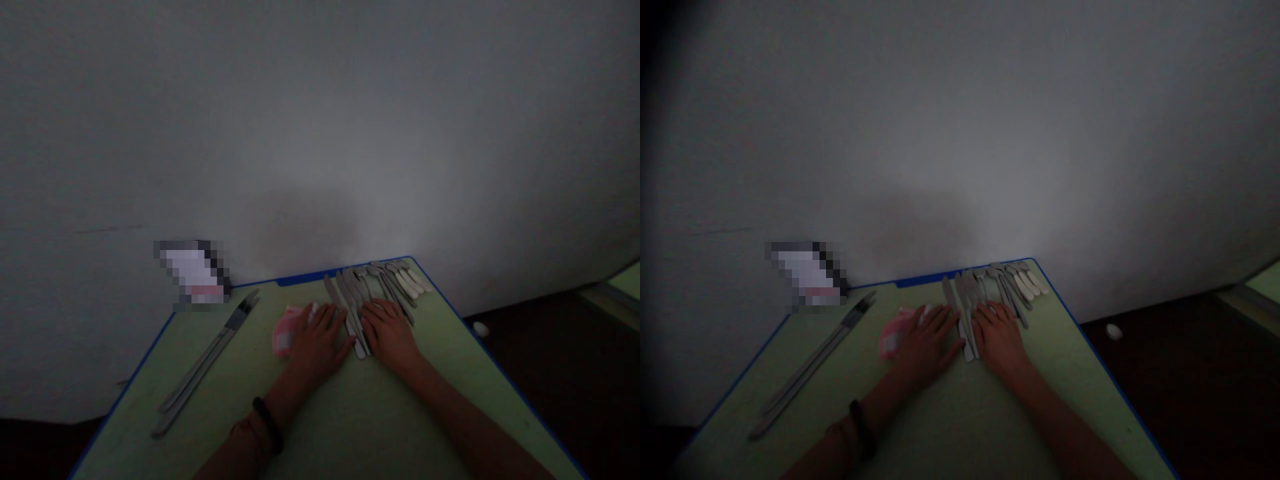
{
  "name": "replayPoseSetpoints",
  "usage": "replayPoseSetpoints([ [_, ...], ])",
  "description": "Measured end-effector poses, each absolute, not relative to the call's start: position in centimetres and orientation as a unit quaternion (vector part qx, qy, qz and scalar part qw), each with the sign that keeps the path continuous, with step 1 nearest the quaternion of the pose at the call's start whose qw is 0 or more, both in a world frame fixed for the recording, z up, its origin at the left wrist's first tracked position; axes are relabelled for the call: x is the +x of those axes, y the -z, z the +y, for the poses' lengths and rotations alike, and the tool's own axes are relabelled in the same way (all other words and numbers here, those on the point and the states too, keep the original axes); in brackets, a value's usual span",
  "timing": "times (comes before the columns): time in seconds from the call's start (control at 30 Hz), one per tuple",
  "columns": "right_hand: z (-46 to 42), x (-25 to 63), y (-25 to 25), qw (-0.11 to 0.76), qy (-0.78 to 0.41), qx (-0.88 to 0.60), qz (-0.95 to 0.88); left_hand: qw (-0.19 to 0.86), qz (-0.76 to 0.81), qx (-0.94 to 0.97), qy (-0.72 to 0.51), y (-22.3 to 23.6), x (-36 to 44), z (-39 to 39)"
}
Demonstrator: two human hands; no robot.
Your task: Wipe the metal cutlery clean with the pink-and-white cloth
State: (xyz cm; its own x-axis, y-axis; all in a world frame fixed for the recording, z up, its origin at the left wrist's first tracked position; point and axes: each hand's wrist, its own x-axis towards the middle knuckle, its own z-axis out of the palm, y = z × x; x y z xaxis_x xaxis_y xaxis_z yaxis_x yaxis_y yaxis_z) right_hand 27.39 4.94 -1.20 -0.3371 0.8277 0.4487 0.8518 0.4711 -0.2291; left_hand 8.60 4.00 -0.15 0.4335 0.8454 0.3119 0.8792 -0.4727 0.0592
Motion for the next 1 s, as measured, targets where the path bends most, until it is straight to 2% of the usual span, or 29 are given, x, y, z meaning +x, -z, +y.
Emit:
replayPoseSetpoints([
  [0.43,5.5,26.5,1.6,0.255,0.000,-0.529,-0.810,-0.007,-0.472,-0.873,0.120,0.0,8.1,4.7],
  [0.73,5.2,26.1,0.7,0.277,-0.002,-0.536,-0.798,0.017,-0.472,-0.866,0.162,-0.8,8.1,4.2],
  [0.9,4.5,24.7,-0.6,0.297,-0.005,-0.494,-0.817,0.038,-0.498,-0.841,0.207,-2.3,4.5,3.8],
  [1.0,4.4,22.1,-1.5,0.301,-0.036,-0.454,-0.838,0.044,-0.594,-0.784,0.171,-2.9,-0.1,4.0],
])
